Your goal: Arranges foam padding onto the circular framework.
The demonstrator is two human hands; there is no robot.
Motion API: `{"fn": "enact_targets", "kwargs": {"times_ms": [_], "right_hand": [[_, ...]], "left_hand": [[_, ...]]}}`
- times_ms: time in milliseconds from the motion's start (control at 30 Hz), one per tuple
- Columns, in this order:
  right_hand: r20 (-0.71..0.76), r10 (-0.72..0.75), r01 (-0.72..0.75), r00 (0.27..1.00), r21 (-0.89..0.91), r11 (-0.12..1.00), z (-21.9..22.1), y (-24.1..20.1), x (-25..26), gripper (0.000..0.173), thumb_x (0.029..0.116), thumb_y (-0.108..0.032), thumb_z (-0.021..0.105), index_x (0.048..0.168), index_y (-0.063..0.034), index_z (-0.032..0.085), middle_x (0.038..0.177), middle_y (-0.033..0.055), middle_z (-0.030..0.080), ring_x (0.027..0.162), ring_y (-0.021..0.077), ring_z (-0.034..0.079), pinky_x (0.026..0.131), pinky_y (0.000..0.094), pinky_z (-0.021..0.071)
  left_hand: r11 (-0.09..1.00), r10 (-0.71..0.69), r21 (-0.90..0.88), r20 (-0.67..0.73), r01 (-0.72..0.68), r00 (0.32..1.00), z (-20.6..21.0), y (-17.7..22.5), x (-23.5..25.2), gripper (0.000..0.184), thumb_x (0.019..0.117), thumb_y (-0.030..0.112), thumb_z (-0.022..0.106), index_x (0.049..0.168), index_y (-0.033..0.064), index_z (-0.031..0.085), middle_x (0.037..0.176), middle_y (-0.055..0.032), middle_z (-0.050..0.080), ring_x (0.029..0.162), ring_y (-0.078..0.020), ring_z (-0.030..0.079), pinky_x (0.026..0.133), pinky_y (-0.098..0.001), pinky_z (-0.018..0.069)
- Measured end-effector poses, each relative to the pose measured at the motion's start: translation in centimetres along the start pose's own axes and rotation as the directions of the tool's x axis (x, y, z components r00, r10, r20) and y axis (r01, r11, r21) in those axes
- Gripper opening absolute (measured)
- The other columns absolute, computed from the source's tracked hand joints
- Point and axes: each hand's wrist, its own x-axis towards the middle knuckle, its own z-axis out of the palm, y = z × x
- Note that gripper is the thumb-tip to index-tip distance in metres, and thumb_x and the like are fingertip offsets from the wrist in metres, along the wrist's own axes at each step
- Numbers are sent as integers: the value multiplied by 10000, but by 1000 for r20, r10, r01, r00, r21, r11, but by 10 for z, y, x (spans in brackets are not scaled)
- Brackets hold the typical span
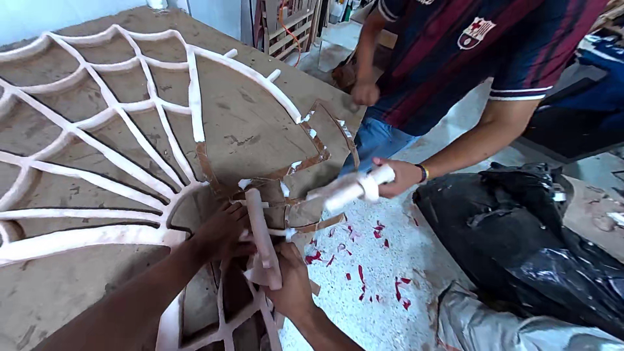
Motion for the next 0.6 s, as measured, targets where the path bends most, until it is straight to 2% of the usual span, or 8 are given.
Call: {"fn": "enact_targets", "kwargs": {"times_ms": [67, 167, 233, 333, 433, 500, 567, 600], "right_hand": [[-14, -10, 10, 1000, -12, 1000, 3, 0, 0, 295, 799, -447, 784, 924, -179, 785, 997, -30, 718, 1014, 140, 663, 901, 345, 579], [-70, -33, 30, 997, -36, 999, 9, 4, 2, 280, 815, -435, 768, 905, -171, 785, 945, -34, 726, 952, 131, 680, 867, 350, 592], [-102, -61, 58, 993, -27, 998, 12, 7, 1, 269, 828, -422, 758, 880, -158, 777, 905, -29, 726, 920, 134, 689, 850, 358, 599], [-125, -116, 117, 985, 2, 993, 14, 10, 0, 253, 849, -395, 752, 849, -143, 764, 863, -20, 722, 890, 137, 693, 840, 362, 598], [-138, -185, 189, 973, 15, 982, 12, 13, -3, 268, 839, -399, 752, 829, -131, 757, 842, -9, 726, 870, 142, 700, 835, 364, 601], [-139, -260, 269, 956, 48, 962, 11, 16, -4, 294, 836, -410, 747, 825, -117, 752, 827, 11, 725, 841, 158, 702, 804, 370, 603], [-110, -376, 387, 920, 115, 915, 8, 20, -10, 331, 888, -425, 701, 808, -104, 719, 806, 37, 702, 813, 182, 697, 764, 376, 609], [-79, -445, 452, 892, 134, 882, 5, 22, -13, 387, 921, -466, 646, 799, -103, 701, 799, 47, 694, 804, 194, 694, 754, 381, 603]], "left_hand": [[1000, -6, -25, 39, 7, 999, 4, 0, 1, 758, 896, 800, 457, 1207, 151, 693, 1235, -40, 691, 1226, -238, 600, 1032, -496, 474], [1000, -12, -3, 123, 13, 992, 6, 0, 9, 700, 941, 759, 425, 1233, 179, 687, 1243, 0, 684, 1232, -203, 590, 1045, -456, 465], [999, 35, 12, 145, -37, 989, 4, 1, 10, 619, 992, 680, 422, 1206, 174, 706, 1252, 0, 688, 1248, -197, 588, 1059, -443, 458], [984, 167, 44, 89, -172, 982, 3, -2, 7, 490, 1015, 583, 468, 1096, 189, 747, 1193, 10, 721, 1229, -191, 617, 1081, -429, 466], [974, 228, -44, 133, -224, 965, -7, -1, 4, 401, 1014, 502, 537, 1097, 172, 749, 1227, -9, 724, 1282, -214, 603, 1155, -482, 404], [970, 196, -177, 143, -170, 970, -13, -1, 1, 336, 985, 412, 619, 1058, 110, 748, 1160, -65, 738, 1216, -247, 640, 1138, -495, 419], [945, 128, -318, 129, -81, 983, -7, -3, -3, 321, 1024, 363, 579, 1050, 71, 710, 1089, -77, 690, 1142, -196, 625, 1097, -384, 439], [935, 164, -319, 4, -154, 986, 2, -7, -3, 357, 1046, 373, 550, 932, 68, 697, 989, -78, 669, 1062, -204, 626, 1039, -375, 463]]}}
